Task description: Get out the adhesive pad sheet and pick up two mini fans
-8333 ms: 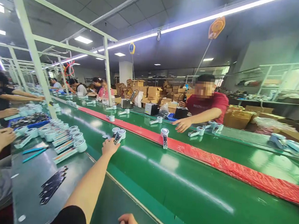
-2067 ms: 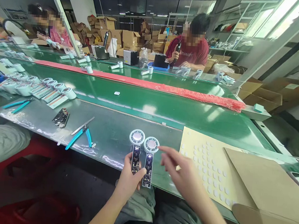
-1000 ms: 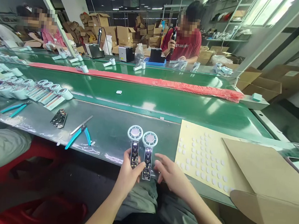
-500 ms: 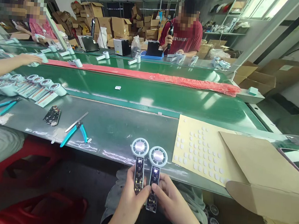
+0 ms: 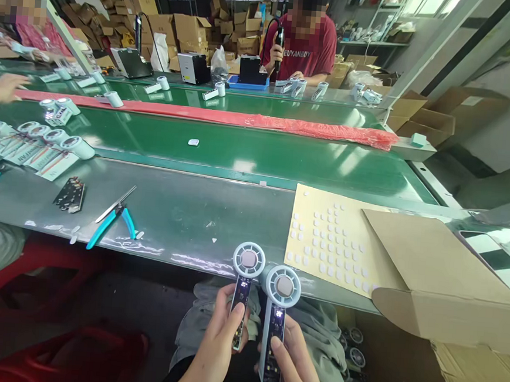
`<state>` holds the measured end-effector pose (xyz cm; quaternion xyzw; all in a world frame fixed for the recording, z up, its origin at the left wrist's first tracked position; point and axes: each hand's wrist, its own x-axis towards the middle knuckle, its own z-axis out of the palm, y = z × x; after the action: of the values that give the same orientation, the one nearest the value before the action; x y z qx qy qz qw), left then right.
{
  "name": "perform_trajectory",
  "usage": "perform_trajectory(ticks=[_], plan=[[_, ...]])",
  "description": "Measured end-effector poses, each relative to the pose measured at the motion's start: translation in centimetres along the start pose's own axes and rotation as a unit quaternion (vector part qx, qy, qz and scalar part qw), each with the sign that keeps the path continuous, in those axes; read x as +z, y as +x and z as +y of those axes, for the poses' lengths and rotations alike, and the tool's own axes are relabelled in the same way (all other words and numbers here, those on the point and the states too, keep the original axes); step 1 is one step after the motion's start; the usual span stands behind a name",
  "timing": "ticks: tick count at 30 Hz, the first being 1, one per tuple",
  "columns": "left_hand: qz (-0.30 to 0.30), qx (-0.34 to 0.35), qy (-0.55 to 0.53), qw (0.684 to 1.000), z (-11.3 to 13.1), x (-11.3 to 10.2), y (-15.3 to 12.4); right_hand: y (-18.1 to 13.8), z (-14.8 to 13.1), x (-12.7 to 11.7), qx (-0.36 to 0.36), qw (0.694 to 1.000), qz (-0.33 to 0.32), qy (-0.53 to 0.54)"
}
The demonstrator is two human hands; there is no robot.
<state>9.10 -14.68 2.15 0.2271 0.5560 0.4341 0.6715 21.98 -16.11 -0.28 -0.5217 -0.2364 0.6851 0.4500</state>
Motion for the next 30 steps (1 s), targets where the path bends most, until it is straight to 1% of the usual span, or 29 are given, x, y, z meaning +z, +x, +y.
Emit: perform_trajectory(ticks=[5, 8, 12, 16, 21, 25, 30], plan=[[0.041, -0.004, -0.005, 0.999, -0.2, 0.2, -0.4, 0.2, -0.4, 0.3, 0.055, 0.997, -0.043, 0.014], [0.055, -0.002, -0.006, 0.998, -0.2, 0.0, -0.6, 0.3, -0.4, 0.7, 0.074, 0.996, -0.048, 0.020], [0.046, 0.013, -0.007, 0.999, -0.5, -0.6, -0.4, 0.4, -0.5, 0.9, 0.059, 0.998, -0.035, 0.014], [0.029, 0.017, -0.024, 0.999, -1.1, -1.3, 0.6, 0.6, -0.7, 0.9, 0.050, 0.998, -0.033, -0.002], [0.016, 0.019, -0.054, 0.998, -1.6, -1.5, 1.3, 0.6, -0.6, 1.0, 0.029, 0.999, -0.022, -0.013], [0.042, 0.022, -0.001, 0.999, -1.0, -1.2, 0.5, 0.6, -0.9, 1.3, 0.021, 0.999, -0.028, -0.012], [0.073, 0.011, 0.047, 0.996, -0.1, -1.2, -0.1, 0.7, -1.5, 1.7, 0.050, 0.998, -0.031, 0.027]])
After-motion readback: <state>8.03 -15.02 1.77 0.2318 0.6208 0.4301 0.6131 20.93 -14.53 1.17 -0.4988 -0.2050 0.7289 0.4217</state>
